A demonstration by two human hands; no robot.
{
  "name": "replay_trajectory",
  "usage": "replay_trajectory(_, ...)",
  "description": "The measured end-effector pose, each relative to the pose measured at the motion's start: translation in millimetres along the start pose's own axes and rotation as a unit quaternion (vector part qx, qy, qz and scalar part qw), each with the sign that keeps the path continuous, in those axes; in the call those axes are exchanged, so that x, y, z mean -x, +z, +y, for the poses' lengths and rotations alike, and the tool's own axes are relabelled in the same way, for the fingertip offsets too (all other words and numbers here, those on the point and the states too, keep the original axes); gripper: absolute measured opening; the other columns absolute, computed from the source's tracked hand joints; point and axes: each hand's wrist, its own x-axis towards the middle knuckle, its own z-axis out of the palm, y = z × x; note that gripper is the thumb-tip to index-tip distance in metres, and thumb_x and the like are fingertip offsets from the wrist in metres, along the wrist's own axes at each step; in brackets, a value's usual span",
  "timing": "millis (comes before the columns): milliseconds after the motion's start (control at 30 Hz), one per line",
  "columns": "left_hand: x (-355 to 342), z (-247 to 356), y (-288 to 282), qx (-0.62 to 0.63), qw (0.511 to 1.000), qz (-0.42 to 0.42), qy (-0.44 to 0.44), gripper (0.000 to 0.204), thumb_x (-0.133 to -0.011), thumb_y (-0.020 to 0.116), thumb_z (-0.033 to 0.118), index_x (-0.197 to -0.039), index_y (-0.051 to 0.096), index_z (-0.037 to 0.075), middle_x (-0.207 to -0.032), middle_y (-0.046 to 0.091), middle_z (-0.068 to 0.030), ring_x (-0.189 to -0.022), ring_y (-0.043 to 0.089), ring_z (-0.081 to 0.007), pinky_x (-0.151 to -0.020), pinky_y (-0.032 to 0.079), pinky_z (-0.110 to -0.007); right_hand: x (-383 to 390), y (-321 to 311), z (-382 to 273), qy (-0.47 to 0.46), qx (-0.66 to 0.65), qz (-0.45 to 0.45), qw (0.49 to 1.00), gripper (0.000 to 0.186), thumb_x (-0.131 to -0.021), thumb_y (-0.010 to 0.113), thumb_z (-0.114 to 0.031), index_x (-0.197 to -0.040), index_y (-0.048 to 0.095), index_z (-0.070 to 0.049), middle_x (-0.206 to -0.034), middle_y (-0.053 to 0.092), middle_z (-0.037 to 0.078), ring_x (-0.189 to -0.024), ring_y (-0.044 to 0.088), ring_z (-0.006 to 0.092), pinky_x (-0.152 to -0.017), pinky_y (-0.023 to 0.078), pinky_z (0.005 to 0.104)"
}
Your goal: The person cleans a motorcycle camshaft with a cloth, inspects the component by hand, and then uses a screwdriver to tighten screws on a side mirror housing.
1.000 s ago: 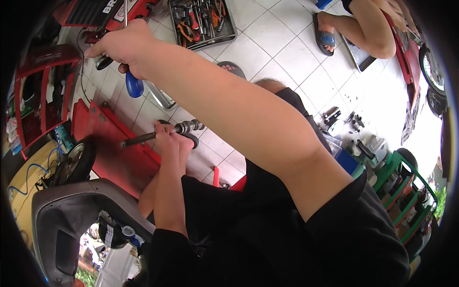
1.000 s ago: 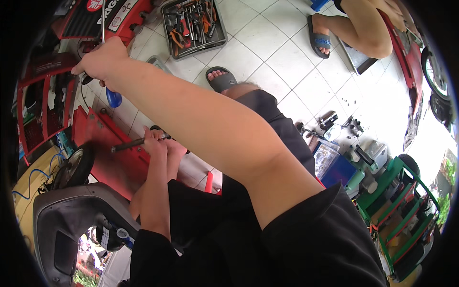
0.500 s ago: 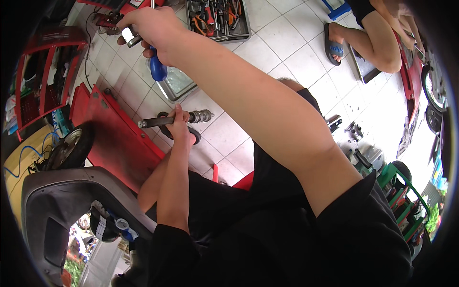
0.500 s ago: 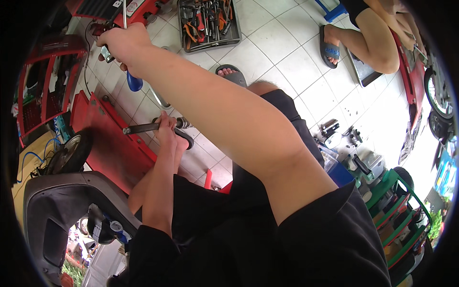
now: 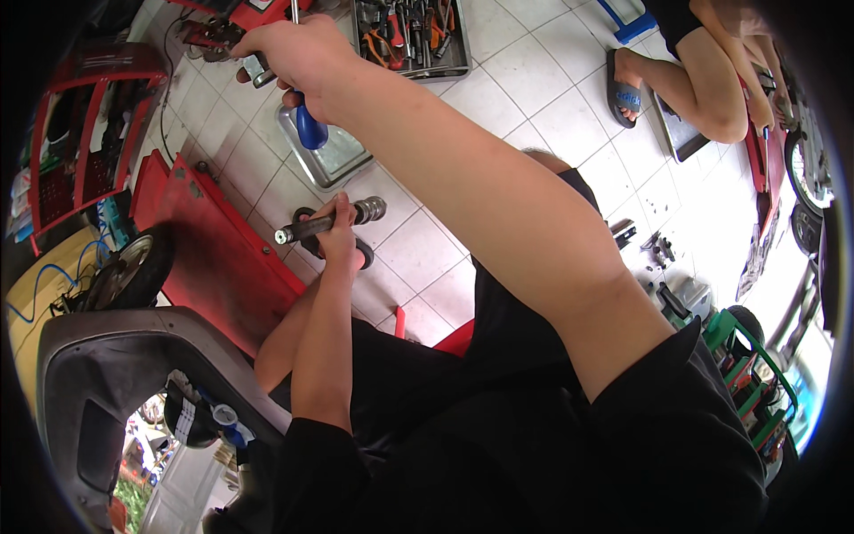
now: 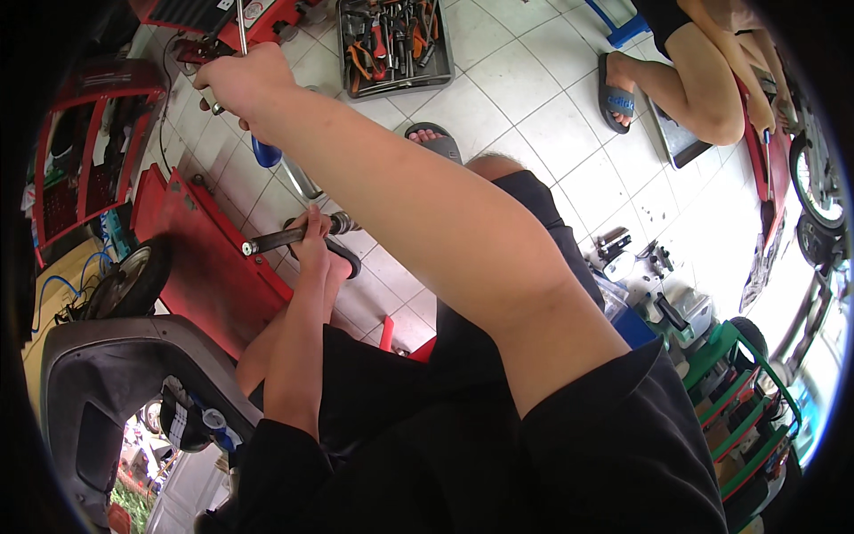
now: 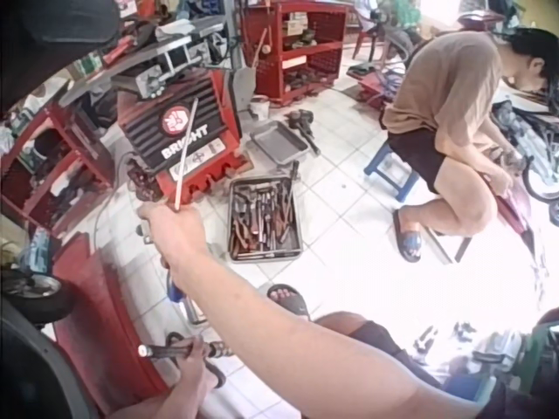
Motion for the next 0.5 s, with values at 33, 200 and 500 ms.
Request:
replay_trajectory(33,0,0,-2,0.001,1.000,-0.001,0.001,0.042,-0.098,0.062,0.024,-0.062,0.046,0.007,-0.059,0.036,0.0052,-0.057,0.031,-0.0065,-0.055,0.023,-0.026,2,2,-1,0.005,0.005,0.002,1.000,0.023,-0.075,0.075,-0.020,-0.074,0.058,-0.005,-0.067,0.055,0.003,-0.057,0.042,0.0112,-0.047,0.034,0.0288)
replay_trajectory(200,-4,2,3,-0.024,0.999,-0.017,0.022,0.047,-0.099,0.059,0.021,-0.058,0.043,0.008,-0.056,0.036,0.0046,-0.055,0.028,-0.0068,-0.054,0.022,-0.027,-4,-2,4,0.000,-0.009,0.000,1.000,0.026,-0.075,0.076,-0.023,-0.073,0.057,-0.006,-0.067,0.050,0.002,-0.059,0.044,0.0120,-0.048,0.036,0.0298)
replay_trajectory(500,-4,-10,-7,-0.076,0.997,0.019,-0.028,0.043,-0.095,0.066,0.026,-0.061,0.049,0.006,-0.060,0.042,0.0034,-0.060,0.038,-0.0071,-0.059,0.029,-0.026,-11,6,12,-0.008,-0.007,-0.016,1.000,0.015,-0.082,0.069,-0.019,-0.083,0.066,-0.005,-0.079,0.064,0.006,-0.057,0.042,0.0100,-0.046,0.035,0.0273)
